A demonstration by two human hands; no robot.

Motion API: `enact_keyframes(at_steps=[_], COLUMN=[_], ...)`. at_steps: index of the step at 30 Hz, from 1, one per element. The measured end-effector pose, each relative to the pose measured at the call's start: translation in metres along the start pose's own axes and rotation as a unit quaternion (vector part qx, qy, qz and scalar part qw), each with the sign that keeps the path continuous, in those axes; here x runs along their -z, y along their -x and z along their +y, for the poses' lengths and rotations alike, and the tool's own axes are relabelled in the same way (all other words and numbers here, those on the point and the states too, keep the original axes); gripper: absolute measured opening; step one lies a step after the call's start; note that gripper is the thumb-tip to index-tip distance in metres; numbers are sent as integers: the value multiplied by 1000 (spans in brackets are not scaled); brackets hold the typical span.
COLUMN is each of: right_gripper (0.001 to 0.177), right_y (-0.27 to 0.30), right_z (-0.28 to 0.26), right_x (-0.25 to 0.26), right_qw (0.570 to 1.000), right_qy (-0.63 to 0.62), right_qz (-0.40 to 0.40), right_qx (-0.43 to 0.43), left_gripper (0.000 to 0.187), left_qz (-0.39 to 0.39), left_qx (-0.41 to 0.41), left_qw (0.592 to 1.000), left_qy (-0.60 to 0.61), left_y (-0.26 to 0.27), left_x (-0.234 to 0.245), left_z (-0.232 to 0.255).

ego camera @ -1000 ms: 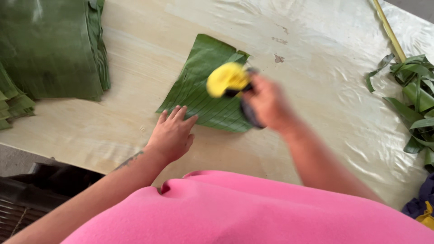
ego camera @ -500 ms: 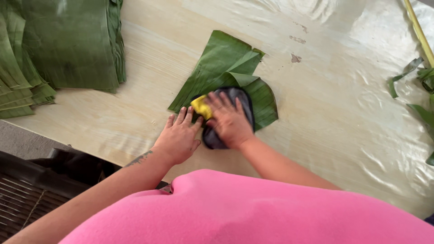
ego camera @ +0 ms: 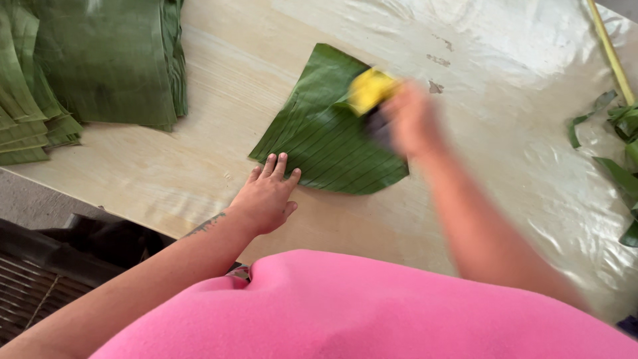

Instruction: The person wipes a table surface and then repeatedly wipes individual banana leaves with a cloth. They handle the leaves one at a time, wiping each side and stacking them on the table.

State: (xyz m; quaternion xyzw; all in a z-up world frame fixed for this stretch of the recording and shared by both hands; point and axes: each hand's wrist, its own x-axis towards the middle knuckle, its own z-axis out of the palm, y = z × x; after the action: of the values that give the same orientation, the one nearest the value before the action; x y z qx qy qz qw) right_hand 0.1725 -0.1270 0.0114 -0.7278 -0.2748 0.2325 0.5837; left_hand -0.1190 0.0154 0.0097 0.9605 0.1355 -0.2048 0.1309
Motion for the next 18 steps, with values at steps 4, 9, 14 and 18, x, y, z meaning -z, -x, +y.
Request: enact_keyframes(at_steps=[4,9,14,18], right_gripper=[56,64,47,29], right_y=[84,51,-39,-69], right_z=[-8,41,100,113], right_x=[-128,-118,18,141], right_qw=[872,844,916,928], right_qy=[431,477,399,270], right_qz=[-216,-149,38,250], right_qx=[86,197,3,-57], left_gripper=[70,72,67,48], left_qz=[-15,54,70,35], left_qx=[8,-24,-6,2], left_qw=[1000,998,997,999], left_qy=[0,2,-43,-30], left_y=[7,6,3,-10], left_x=[-2,-2,2,3], left_z=[-3,-5,1,1])
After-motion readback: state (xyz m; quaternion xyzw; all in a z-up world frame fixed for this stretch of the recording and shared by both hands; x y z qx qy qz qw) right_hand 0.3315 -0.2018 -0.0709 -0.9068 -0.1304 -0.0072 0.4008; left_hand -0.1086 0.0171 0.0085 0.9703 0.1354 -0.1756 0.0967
